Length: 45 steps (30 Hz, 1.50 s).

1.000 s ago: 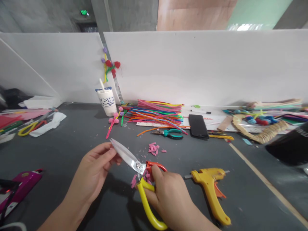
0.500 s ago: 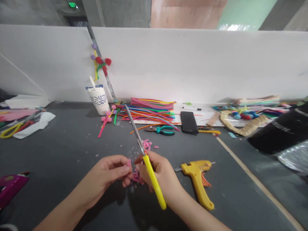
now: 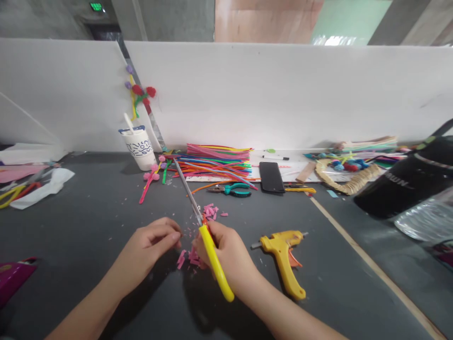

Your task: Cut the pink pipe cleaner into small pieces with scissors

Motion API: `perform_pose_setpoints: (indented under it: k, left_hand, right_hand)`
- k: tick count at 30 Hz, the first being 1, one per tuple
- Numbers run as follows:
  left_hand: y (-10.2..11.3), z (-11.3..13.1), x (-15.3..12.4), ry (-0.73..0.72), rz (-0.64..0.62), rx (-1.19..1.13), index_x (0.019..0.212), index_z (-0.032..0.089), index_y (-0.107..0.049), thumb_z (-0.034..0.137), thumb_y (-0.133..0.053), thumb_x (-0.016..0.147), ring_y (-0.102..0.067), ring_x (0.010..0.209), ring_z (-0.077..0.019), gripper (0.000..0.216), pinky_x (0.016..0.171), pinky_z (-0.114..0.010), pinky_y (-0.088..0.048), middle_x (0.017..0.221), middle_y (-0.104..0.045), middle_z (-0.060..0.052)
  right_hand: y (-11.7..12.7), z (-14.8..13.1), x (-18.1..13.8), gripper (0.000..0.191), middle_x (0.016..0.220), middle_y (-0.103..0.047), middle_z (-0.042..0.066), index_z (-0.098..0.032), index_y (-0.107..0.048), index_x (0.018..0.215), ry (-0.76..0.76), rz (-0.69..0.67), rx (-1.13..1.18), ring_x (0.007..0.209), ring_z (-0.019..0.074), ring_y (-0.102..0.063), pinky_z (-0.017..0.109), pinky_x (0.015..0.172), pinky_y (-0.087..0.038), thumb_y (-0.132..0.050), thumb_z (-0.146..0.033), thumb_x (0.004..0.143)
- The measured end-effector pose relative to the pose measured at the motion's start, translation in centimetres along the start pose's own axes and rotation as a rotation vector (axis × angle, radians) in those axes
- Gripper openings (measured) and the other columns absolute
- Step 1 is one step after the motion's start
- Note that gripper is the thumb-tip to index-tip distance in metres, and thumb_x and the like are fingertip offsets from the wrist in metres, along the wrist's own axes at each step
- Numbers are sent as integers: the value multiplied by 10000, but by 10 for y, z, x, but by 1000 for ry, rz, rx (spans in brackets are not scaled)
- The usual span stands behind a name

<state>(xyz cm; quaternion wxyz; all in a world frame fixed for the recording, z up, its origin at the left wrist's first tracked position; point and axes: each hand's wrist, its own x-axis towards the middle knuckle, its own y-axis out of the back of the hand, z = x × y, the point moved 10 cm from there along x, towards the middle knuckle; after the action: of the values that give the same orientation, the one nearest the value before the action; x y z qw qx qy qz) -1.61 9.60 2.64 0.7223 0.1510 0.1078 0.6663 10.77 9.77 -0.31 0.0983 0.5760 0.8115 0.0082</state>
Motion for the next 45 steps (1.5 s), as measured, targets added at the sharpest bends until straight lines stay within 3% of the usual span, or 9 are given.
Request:
perform_pose_setpoints:
  k: [4, 6, 10, 15, 19, 23, 32, 45]
  left_hand:
    - [-11, -4, -2, 45, -64, 13, 684, 195, -625, 207, -590, 668, -472, 547, -131, 40, 523, -231, -345, 636, -547, 12]
    - [-22, -4, -5, 55, -120, 13, 632, 184, -611, 217, -587, 675, -490, 571, -139, 59, 533, -237, -352, 638, -560, 2]
    - [-26, -8, -7, 86, -111, -43, 602, 168, -598, 176, -568, 682, -503, 573, -136, 86, 535, -236, -360, 618, -565, -3]
    - [-3, -14, -5, 156, 37, -363, 719, 175, -559, 284, -549, 749, -498, 492, -97, 113, 446, -194, -354, 588, -571, 19]
    - [16, -13, -3, 144, 141, -619, 741, 175, -526, 240, -549, 763, -558, 529, -99, 72, 461, -180, -403, 625, -620, 2]
    - [21, -17, -2, 146, 173, -749, 745, 163, -559, 192, -584, 739, -570, 520, -81, 38, 479, -161, -427, 622, -637, 4]
    - [28, -18, -2, 123, 226, -781, 720, 141, -607, 191, -593, 734, -539, 476, -61, 54, 442, -138, -407, 544, -596, 17]
    - [33, -13, -2, 46, 236, -783, 726, 163, -617, 144, -568, 738, -530, 531, -66, 54, 523, -159, -431, 588, -601, 19]
  right_hand:
    - [-4, 1, 0, 84, 435, -444, -95, -190, -436, 622, -36, 5, -39, 302, 32, -342, 139, 309, -259, -482, -182, 691]
    - [-7, 1, 0, 82, 448, -460, -88, -190, -436, 625, -42, -2, -47, 304, 35, -353, 139, 305, -254, -483, -187, 692]
    - [-9, -1, 0, 110, 458, -459, -81, -191, -425, 637, -18, -18, -44, 314, 42, -352, 152, 317, -256, -494, -238, 709]
    - [-1, -8, -1, 162, 512, -426, -75, -184, -453, 698, 90, -25, -218, 400, 57, -349, 174, 387, -291, -512, -330, 738]
    - [-2, -10, -4, 170, 563, -460, -59, -200, -439, 715, 184, -41, -507, 485, 86, -379, 193, 454, -304, -490, -355, 765]
    - [-7, -10, -6, 205, 562, -504, -53, -219, -404, 707, 229, -15, -761, 467, 105, -403, 206, 456, -282, -506, -391, 752]
    - [-13, -16, -9, 271, 579, -569, 0, -202, -443, 793, 363, 29, -1054, 490, 170, -514, 239, 462, -266, -490, -468, 760]
    - [-13, -23, -16, 279, 609, -582, 18, -188, -455, 846, 430, 61, -1061, 511, 170, -529, 237, 475, -296, -493, -448, 750]
